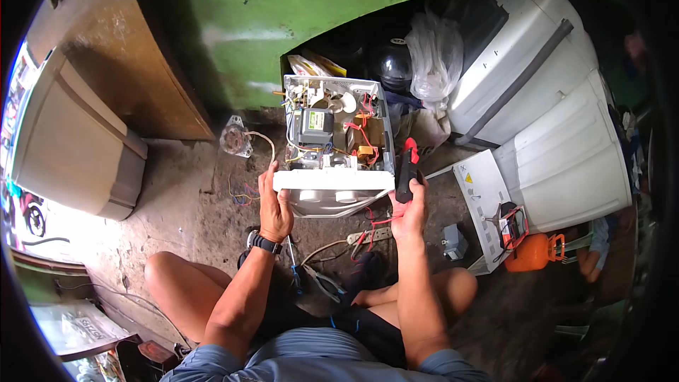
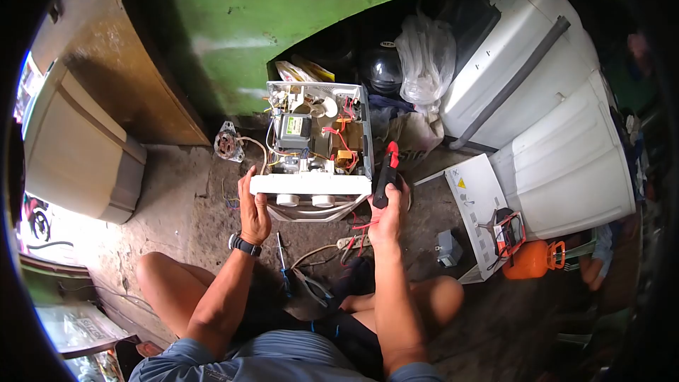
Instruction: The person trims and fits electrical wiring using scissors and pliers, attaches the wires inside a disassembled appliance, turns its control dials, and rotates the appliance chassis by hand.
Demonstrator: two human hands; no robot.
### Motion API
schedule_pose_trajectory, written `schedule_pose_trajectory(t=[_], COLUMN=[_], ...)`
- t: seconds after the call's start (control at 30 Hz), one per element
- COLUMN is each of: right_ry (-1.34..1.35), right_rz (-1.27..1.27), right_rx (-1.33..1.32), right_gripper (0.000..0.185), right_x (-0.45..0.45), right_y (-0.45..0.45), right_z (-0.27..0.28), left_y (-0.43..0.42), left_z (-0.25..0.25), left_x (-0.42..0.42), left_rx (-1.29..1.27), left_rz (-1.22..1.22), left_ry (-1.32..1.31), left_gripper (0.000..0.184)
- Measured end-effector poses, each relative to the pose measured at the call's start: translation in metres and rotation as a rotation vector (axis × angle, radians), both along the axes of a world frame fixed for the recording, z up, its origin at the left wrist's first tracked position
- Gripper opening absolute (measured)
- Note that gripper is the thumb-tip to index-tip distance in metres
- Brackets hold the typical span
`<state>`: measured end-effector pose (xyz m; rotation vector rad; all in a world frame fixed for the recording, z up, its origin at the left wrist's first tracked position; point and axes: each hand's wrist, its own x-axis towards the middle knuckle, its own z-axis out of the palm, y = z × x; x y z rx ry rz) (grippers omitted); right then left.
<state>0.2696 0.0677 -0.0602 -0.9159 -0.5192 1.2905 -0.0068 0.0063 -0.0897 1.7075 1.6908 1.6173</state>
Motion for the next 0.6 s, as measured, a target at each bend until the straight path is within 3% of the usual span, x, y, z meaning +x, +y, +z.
schedule_pose_trajectory(t=[0.23,0.3,0.37,0.43,0.5,0.57,0.6], right_ry=[0.239,0.243,0.207,0.262,0.189,0.110,0.024], right_rz=[0.164,0.159,0.187,0.161,0.199,0.257,0.295], right_rx=[-0.096,-0.121,-0.199,-0.200,-0.242,-0.309,-0.288], right_gripper=[0.047,0.048,0.049,0.045,0.042,0.040,0.040], right_x=[0.024,0.037,0.051,0.066,0.093,0.122,0.136], right_y=[0.003,0.003,0.001,-0.003,-0.006,-0.010,-0.015], right_z=[-0.005,-0.009,-0.003,0.012,0.022,0.040,0.048], left_y=[-0.010,-0.023,-0.043,-0.062,-0.083,-0.110,-0.120], left_z=[-0.015,-0.033,-0.086,-0.157,-0.148,-0.219,-0.238], left_x=[-0.003,0.005,0.007,0.013,0.032,0.040,0.045], left_rx=[-0.053,-0.090,-0.180,-0.477,-0.957,-1.080,-1.087], left_rz=[-0.020,0.010,0.095,0.119,-0.196,-0.490,-0.496], left_ry=[0.037,-0.321,-0.301,-0.477,-0.480,0.080,0.078], left_gripper=[0.063,0.063,0.061,0.053,0.054,0.063,0.063])
